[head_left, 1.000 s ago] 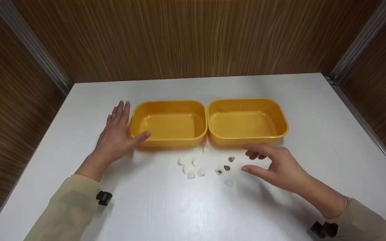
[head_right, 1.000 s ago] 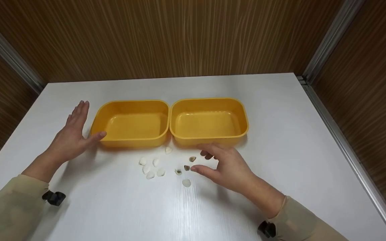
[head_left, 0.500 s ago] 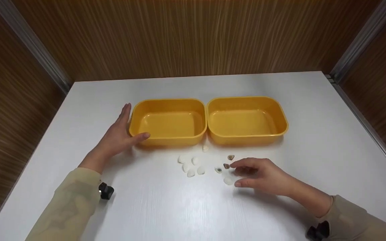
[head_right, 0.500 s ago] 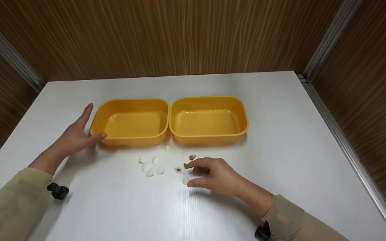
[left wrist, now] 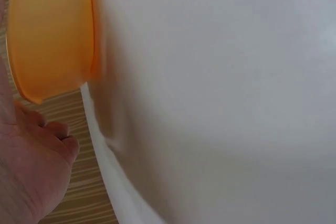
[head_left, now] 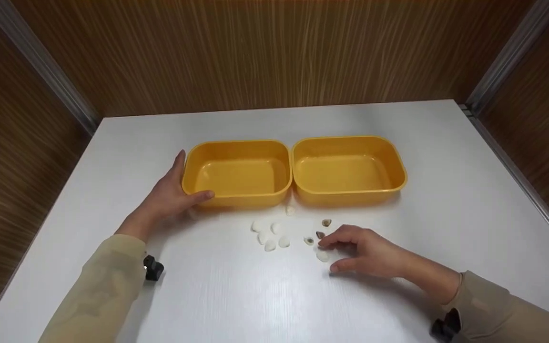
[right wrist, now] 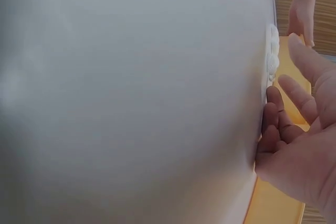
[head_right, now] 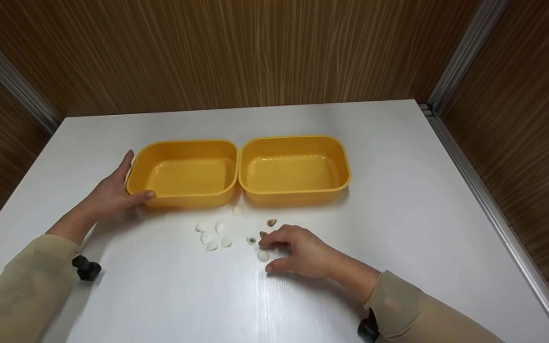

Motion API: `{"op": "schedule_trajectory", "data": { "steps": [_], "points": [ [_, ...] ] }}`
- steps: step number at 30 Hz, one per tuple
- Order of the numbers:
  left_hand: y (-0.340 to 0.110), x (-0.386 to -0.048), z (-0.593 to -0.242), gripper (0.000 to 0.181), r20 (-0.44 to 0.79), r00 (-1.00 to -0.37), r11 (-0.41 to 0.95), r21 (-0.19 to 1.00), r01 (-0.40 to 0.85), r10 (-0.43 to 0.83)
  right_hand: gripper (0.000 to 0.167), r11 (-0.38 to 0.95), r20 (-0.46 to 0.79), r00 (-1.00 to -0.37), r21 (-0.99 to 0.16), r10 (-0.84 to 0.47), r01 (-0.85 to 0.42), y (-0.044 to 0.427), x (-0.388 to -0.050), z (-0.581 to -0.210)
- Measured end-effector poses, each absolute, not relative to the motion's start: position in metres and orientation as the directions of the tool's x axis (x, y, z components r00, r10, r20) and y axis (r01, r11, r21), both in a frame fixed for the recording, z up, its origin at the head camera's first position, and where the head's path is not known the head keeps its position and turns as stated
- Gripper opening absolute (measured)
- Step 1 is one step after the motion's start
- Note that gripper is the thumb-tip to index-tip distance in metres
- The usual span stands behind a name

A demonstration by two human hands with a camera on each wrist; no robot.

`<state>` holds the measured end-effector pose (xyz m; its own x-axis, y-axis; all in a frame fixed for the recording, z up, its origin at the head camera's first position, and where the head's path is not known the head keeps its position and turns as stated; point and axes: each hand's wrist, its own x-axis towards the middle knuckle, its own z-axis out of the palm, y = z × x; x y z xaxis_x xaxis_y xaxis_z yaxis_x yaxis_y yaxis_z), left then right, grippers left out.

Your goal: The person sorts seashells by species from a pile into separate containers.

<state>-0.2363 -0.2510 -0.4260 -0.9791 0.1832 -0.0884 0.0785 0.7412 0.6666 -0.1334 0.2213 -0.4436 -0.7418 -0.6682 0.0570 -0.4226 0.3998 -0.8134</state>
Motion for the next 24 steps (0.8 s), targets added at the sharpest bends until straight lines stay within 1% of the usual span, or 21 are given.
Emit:
{"op": "schedule_trajectory", "data": {
  "steps": [3,5,8,10,16,20,24],
  "points": [
    [-0.2501,-0.2371,-0.4264,0.139,-0.095,-0.980,0.741,0.668,0.069,0.177,0.044,0.407,0.081,-0.729,-0.785,-0.680,-0.467,0.2208,-0.1341,-0.4447],
    [-0.2494,-0.2372,-0.4268,0.135,-0.089,-0.979,0.731,0.678,0.074,0.182,0.043,0.411,0.089,-0.723,-0.773,-0.685,-0.484,0.2205,-0.1345,-0.4456],
    [-0.2484,-0.2366,-0.4280,0.128,-0.076,-0.978,0.714,0.695,0.088,0.195,0.038,0.410,0.094,-0.723,-0.770,-0.685,-0.489,0.2195,-0.1346,-0.4465],
    [-0.2480,-0.2357,-0.4290,0.127,-0.074,-0.978,0.713,0.696,0.091,0.197,0.035,0.412,0.094,-0.723,-0.769,-0.684,-0.489,0.2191,-0.1344,-0.4470],
    [-0.2481,-0.2342,-0.4307,0.132,-0.091,-0.977,0.734,0.675,0.083,0.195,0.030,0.458,0.052,-0.747,-0.761,-0.663,-0.459,0.2185,-0.1337,-0.4475],
    [-0.2480,-0.2328,-0.4304,0.133,-0.085,-0.974,0.729,0.677,0.100,0.212,0.024,0.471,0.040,-0.757,-0.762,-0.652,-0.445,0.2178,-0.1320,-0.4487],
    [-0.2475,-0.2317,-0.4305,0.134,-0.094,-0.972,0.732,0.675,0.097,0.216,0.021,0.477,0.026,-0.766,-0.768,-0.643,-0.427,0.2173,-0.1300,-0.4503]
  ]
}}
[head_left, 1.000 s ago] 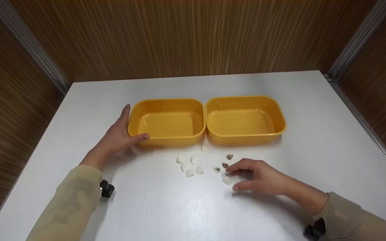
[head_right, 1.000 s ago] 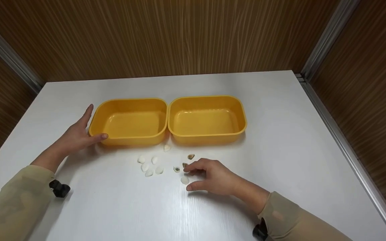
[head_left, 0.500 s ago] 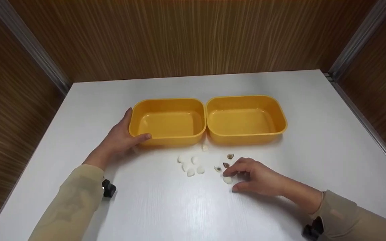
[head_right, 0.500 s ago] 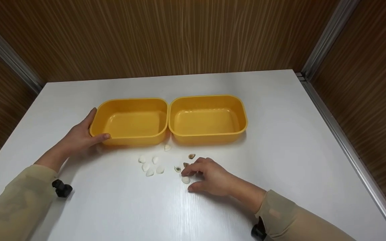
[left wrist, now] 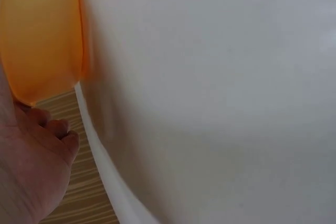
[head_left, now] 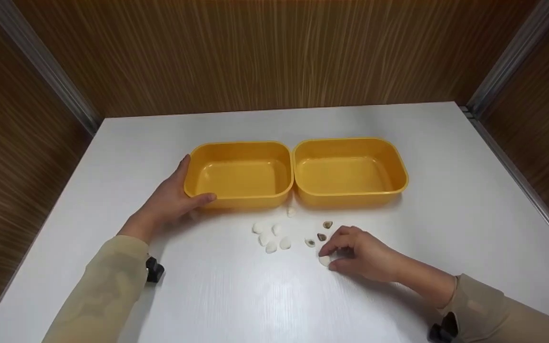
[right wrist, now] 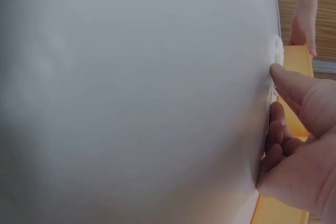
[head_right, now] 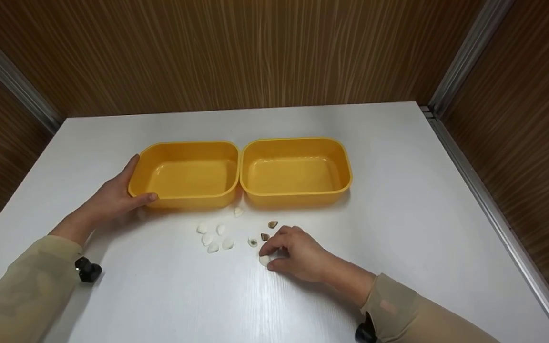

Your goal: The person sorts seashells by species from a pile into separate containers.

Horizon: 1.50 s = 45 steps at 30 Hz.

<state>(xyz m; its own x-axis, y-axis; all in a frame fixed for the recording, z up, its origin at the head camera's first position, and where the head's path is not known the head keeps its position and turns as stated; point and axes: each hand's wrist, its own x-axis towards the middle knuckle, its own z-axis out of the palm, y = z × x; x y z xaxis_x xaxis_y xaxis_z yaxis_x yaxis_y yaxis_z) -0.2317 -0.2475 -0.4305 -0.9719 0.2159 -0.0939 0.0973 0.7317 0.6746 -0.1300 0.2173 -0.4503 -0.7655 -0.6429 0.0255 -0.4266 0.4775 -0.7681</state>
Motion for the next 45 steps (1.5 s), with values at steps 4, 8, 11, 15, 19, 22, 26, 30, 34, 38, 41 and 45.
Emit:
{"op": "schedule_trajectory", "data": {
  "steps": [4,8,11,15,19,22,26,30,34,38,41,45],
  "points": [
    [-0.2467,-0.2309,-0.4311,0.135,-0.097,-0.974,0.753,0.651,0.095,0.206,0.023,0.496,0.019,-0.779,-0.762,-0.627,-0.417,0.2156,-0.1277,-0.4516],
    [-0.2456,-0.2283,-0.4312,0.134,-0.114,-0.975,0.763,0.642,0.076,0.193,0.022,0.516,0.019,-0.791,-0.748,-0.612,-0.417,0.2135,-0.1257,-0.4524],
    [-0.2454,-0.2270,-0.4305,0.133,-0.124,-0.974,0.769,0.635,0.069,0.190,0.020,0.526,0.020,-0.798,-0.742,-0.602,-0.415,0.2124,-0.1250,-0.4521],
    [-0.2451,-0.2261,-0.4291,0.134,-0.125,-0.974,0.784,0.617,0.075,0.191,0.018,0.537,0.011,-0.806,-0.741,-0.591,-0.404,0.2117,-0.1235,-0.4514],
    [-0.2451,-0.2257,-0.4285,0.135,-0.128,-0.973,0.791,0.607,0.076,0.192,0.019,0.540,0.020,-0.802,-0.729,-0.597,-0.420,0.2111,-0.1224,-0.4516],
    [-0.2452,-0.2253,-0.4286,0.135,-0.128,-0.974,0.794,0.604,0.075,0.189,0.020,0.527,0.053,-0.790,-0.717,-0.611,-0.456,0.2108,-0.1221,-0.4513],
    [-0.2451,-0.2248,-0.4286,0.135,-0.125,-0.973,0.801,0.593,0.084,0.194,0.021,0.508,0.080,-0.771,-0.709,-0.632,-0.490,0.2113,-0.1214,-0.4503],
    [-0.2454,-0.2255,-0.4290,0.135,-0.124,-0.973,0.806,0.585,0.088,0.196,0.020,0.499,0.078,-0.757,-0.708,-0.649,-0.500,0.2110,-0.1220,-0.4492],
    [-0.2452,-0.2264,-0.4293,0.134,-0.122,-0.973,0.808,0.582,0.090,0.196,0.020,0.507,0.077,-0.748,-0.689,-0.659,-0.518,0.2111,-0.1227,-0.4476],
    [-0.2440,-0.2263,-0.4296,0.134,-0.125,-0.972,0.814,0.573,0.091,0.197,0.018,0.520,0.074,-0.741,-0.666,-0.667,-0.535,0.2129,-0.1233,-0.4461],
    [-0.2426,-0.2262,-0.4295,0.134,-0.130,-0.972,0.819,0.567,0.088,0.195,0.019,0.509,0.080,-0.721,-0.655,-0.688,-0.559,0.2148,-0.1252,-0.4448],
    [-0.2411,-0.2260,-0.4289,0.134,-0.128,-0.972,0.817,0.570,0.090,0.197,0.025,0.478,0.092,-0.687,-0.651,-0.721,-0.589,0.2180,-0.1282,-0.4425]
  ]
}}
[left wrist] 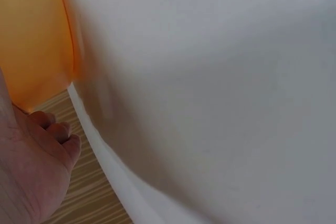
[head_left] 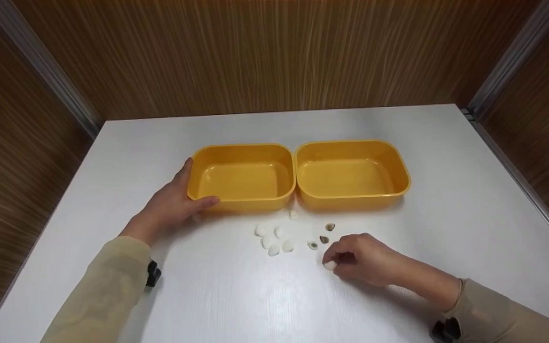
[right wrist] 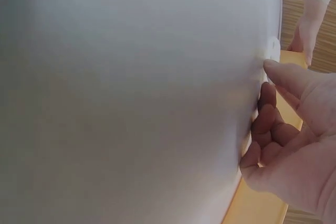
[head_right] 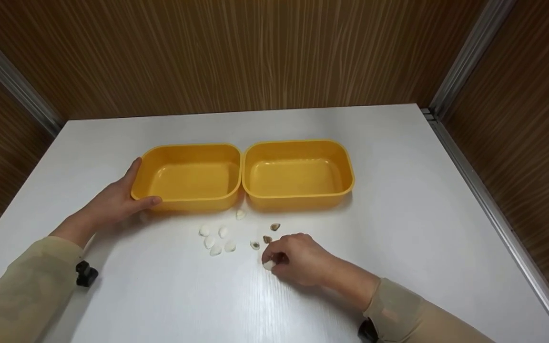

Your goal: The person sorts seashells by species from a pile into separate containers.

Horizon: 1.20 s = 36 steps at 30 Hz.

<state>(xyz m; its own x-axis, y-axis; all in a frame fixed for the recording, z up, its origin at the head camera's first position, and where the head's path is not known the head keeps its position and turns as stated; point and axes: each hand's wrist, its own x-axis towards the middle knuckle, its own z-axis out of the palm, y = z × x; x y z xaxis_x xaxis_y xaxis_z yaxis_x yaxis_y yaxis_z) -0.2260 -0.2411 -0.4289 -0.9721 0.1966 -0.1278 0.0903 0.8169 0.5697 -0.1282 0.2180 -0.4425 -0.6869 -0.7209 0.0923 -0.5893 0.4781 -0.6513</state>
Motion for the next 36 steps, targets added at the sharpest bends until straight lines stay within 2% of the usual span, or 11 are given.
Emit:
{"op": "schedule_trajectory", "data": {
  "steps": [9,19,26,36],
  "points": [
    [-0.241,-0.224,-0.428,0.135,-0.139,-0.972,0.820,0.567,0.078,0.189,0.025,0.473,0.060,-0.652,-0.639,-0.755,-0.607,0.223,-0.133,-0.438],
    [-0.241,-0.226,-0.428,0.137,-0.124,-0.973,0.832,0.546,0.098,0.196,0.021,0.428,0.153,-0.632,-0.615,-0.760,-0.663,0.224,-0.135,-0.444],
    [-0.241,-0.226,-0.428,0.139,-0.130,-0.973,0.829,0.552,0.090,0.192,0.021,0.370,0.256,-0.608,-0.600,-0.751,-0.709,0.218,-0.142,-0.431],
    [-0.241,-0.228,-0.429,0.137,-0.114,-0.973,0.830,0.547,0.107,0.201,0.023,0.394,0.268,-0.680,-0.649,-0.682,-0.651,0.182,-0.180,-0.374]
  ]
}}
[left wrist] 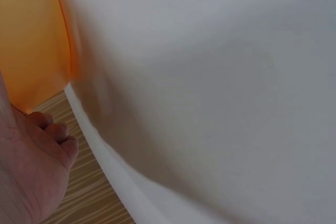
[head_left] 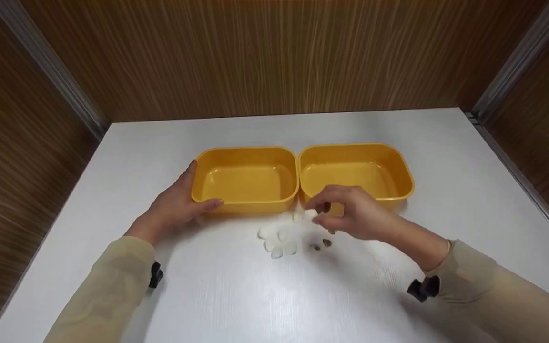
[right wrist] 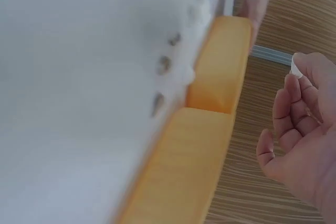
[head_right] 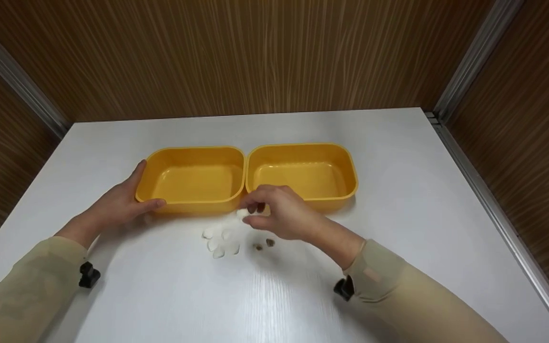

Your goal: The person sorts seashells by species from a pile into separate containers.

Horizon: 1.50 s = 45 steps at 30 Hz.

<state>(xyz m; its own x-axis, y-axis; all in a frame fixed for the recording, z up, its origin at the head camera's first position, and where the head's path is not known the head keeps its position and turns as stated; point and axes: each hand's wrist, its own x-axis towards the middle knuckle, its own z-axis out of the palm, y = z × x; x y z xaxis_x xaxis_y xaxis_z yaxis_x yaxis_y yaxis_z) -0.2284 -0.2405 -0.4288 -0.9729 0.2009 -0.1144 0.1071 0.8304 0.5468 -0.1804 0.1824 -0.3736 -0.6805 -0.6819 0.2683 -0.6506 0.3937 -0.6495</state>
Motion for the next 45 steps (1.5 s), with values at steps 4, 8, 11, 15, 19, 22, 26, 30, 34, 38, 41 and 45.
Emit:
{"op": "schedule_trajectory", "data": {
  "steps": [4,8,11,15,19,22,26,30,34,38,41,45],
  "points": [
    [-0.239,-0.227,-0.428,0.135,-0.104,-0.973,0.832,0.543,0.116,0.204,0.021,0.368,0.324,-0.688,-0.658,-0.649,-0.657,0.160,-0.203,-0.361],
    [-0.238,-0.225,-0.429,0.135,-0.089,-0.974,0.818,0.562,0.125,0.210,0.019,0.352,0.344,-0.701,-0.678,-0.624,-0.646,0.137,-0.223,-0.358],
    [-0.238,-0.224,-0.430,0.134,-0.081,-0.974,0.805,0.580,0.126,0.211,0.019,0.357,0.326,-0.724,-0.703,-0.608,-0.616,0.121,-0.237,-0.359],
    [-0.237,-0.223,-0.430,0.133,-0.086,-0.975,0.803,0.584,0.118,0.206,0.020,0.369,0.284,-0.761,-0.742,-0.583,-0.559,0.102,-0.252,-0.362],
    [-0.237,-0.222,-0.431,0.134,-0.104,-0.975,0.815,0.570,0.103,0.196,0.022,0.378,0.243,-0.783,-0.769,-0.573,-0.515,0.086,-0.262,-0.370],
    [-0.238,-0.221,-0.430,0.133,-0.104,-0.976,0.817,0.567,0.102,0.194,0.022,0.393,0.219,-0.790,-0.772,-0.573,-0.499,0.076,-0.269,-0.376],
    [-0.239,-0.221,-0.428,0.131,-0.098,-0.976,0.813,0.573,0.106,0.196,0.020,0.419,0.198,-0.798,-0.765,-0.570,-0.489,0.065,-0.277,-0.383],
    [-0.239,-0.222,-0.427,0.131,-0.099,-0.976,0.820,0.562,0.107,0.195,0.019,0.434,0.179,-0.804,-0.765,-0.567,-0.476,0.059,-0.283,-0.389],
    [-0.240,-0.222,-0.427,0.132,-0.098,-0.976,0.830,0.546,0.110,0.194,0.018,0.440,0.162,-0.807,-0.769,-0.568,-0.463,0.056,-0.288,-0.392],
    [-0.240,-0.222,-0.426,0.133,-0.099,-0.976,0.839,0.532,0.115,0.196,0.017,0.449,0.154,-0.812,-0.768,-0.563,-0.457,0.054,-0.293,-0.396],
    [-0.239,-0.222,-0.425,0.132,-0.107,-0.975,0.842,0.528,0.110,0.194,0.017,0.461,0.156,-0.813,-0.756,-0.562,-0.464,0.053,-0.295,-0.399],
    [-0.239,-0.220,-0.426,0.131,-0.110,-0.975,0.840,0.531,0.109,0.195,0.017,0.476,0.154,-0.811,-0.742,-0.564,-0.472,0.051,-0.296,-0.404]
  ]
}}
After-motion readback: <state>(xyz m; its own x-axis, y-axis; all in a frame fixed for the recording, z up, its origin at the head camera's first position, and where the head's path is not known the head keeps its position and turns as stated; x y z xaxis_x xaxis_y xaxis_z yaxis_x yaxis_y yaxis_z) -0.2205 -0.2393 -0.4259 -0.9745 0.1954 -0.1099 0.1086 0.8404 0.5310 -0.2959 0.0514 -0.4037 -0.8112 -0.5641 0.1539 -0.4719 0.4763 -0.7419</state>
